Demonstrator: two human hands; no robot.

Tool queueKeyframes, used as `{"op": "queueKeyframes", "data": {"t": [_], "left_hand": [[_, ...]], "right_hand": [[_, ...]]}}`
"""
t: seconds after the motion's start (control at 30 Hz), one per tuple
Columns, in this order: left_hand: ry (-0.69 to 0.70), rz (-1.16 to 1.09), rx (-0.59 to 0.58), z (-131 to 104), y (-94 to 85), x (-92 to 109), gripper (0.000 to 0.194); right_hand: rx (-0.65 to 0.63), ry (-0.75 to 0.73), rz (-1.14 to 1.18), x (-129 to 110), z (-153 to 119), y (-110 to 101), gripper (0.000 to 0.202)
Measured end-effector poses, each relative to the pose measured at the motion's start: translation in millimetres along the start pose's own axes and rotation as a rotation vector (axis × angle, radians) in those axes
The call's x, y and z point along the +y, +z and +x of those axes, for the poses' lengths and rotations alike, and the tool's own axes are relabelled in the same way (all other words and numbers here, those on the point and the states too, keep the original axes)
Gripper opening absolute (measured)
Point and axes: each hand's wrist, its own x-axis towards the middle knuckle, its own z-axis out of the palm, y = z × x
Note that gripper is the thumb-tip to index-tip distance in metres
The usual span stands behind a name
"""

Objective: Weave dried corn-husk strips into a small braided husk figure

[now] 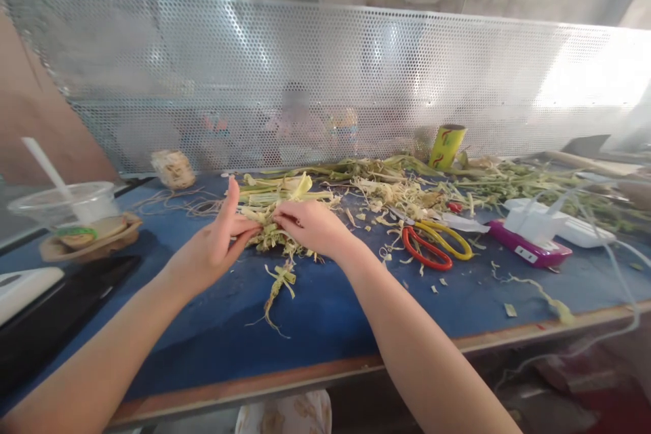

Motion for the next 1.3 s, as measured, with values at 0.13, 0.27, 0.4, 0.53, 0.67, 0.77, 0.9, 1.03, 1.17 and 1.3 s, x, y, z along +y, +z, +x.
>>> {"op": "queueKeyframes", "data": {"t": [0.13, 0.27, 0.4, 0.53, 0.67, 0.77, 0.9, 1.03, 1.17, 1.3], "left_hand": [[-0.101, -0.011, 0.048, 0.7, -0.5, 0.8, 0.084], [-0.132, -0.015, 0.108, -0.1, -1.9, 1.6, 0.083], [-0.185, -0.005, 0.151, -1.1, -4.1, 2.8, 0.082], [-0.166, -0.02, 0.169, -1.6, -4.5, 4.7, 0.083], [-0.144, -0.034, 0.19, -2.6, -3.0, 6.5, 0.081], [-0.12, -0.035, 0.176, -2.7, -3.1, 6.1, 0.079], [-0.086, 0.086, 0.149, -1.0, -3.5, 2.6, 0.079], [0.059, 0.304, 0.216, -0.3, -2.7, -0.1, 0.075], [0.16, 0.376, 0.246, -2.0, -3.3, 1.2, 0.075], [0.189, 0.396, 0.272, -2.8, -4.5, 4.8, 0.077]], "right_hand": [[0.043, 0.175, 0.312, -2.5, 4.2, 9.2, 0.025], [0.045, 0.33, 0.519, -2.2, 7.2, 19.2, 0.026], [0.039, 0.356, 0.683, -0.8, 7.4, 25.3, 0.027], [0.071, 0.313, 0.74, -2.9, 7.6, 28.3, 0.027], [0.121, 0.291, 0.739, -7.1, 8.4, 29.9, 0.024], [0.123, 0.269, 0.674, -9.1, 8.7, 28.4, 0.021], [0.159, 0.261, 0.553, -9.2, 8.7, 25.8, 0.019], [0.192, 0.251, 0.43, -9.0, 7.6, 27.2, 0.015], [0.213, 0.26, 0.374, -10.7, 5.3, 28.8, 0.015], [0.225, 0.307, 0.402, -11.2, 3.6, 28.1, 0.02]]}}
